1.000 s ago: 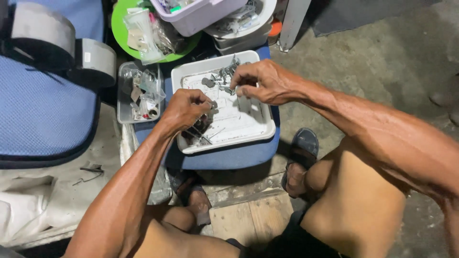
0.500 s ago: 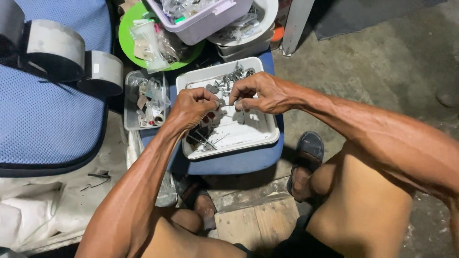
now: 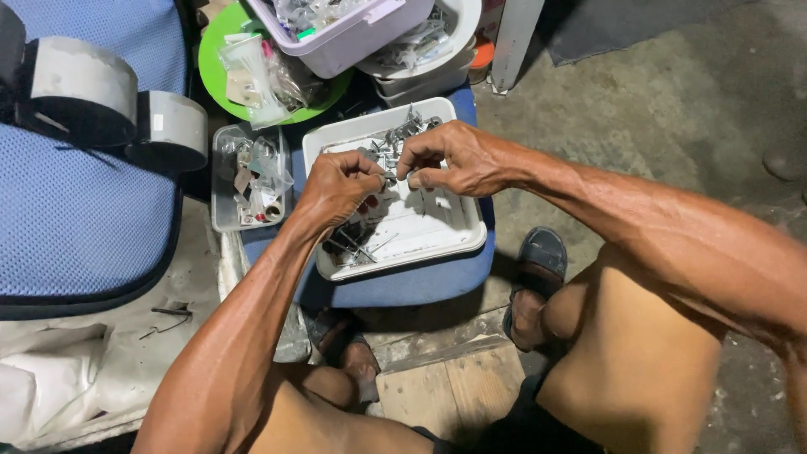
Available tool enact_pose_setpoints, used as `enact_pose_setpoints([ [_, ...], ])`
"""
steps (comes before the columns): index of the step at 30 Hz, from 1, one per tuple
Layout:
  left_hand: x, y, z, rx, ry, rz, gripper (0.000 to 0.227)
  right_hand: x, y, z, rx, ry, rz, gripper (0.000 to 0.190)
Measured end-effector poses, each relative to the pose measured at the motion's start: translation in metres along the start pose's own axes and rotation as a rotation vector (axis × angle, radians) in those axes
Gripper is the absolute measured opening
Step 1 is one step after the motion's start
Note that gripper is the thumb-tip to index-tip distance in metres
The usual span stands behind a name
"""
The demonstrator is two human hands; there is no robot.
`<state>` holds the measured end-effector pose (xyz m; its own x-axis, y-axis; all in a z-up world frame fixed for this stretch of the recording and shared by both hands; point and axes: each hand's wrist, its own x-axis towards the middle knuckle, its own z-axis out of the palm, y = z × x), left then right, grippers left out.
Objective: Sorting and inspecting small metal hardware components like screws, nuts, and bolts in a tray.
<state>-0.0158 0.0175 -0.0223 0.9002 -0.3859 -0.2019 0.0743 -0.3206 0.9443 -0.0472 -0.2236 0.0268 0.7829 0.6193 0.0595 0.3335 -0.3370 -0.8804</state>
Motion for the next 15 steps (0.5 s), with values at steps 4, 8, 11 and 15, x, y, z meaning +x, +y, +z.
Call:
enact_pose_setpoints([
  [4, -0.006, 0.01, 0.002, -0.012, 0.027, -0.03, 0.017, 0.0, -0.001, -0.001, -0.006, -0.003, 0.025, 0.013],
  [8, -0.002, 0.009, 0.003, -0.016, 0.035, -0.035, 0.016, -0.001, 0.002, -0.001, -0.007, -0.008, 0.015, 0.013],
  [11, -0.004, 0.011, 0.002, -0.035, 0.047, -0.046, 0.017, 0.0, 0.003, -0.001, -0.014, -0.008, -0.007, 0.013],
  [15, -0.01, 0.02, 0.001, -0.112, 0.059, -0.078, 0.019, 0.0, 0.003, -0.001, 0.008, 0.011, -0.005, 0.013],
])
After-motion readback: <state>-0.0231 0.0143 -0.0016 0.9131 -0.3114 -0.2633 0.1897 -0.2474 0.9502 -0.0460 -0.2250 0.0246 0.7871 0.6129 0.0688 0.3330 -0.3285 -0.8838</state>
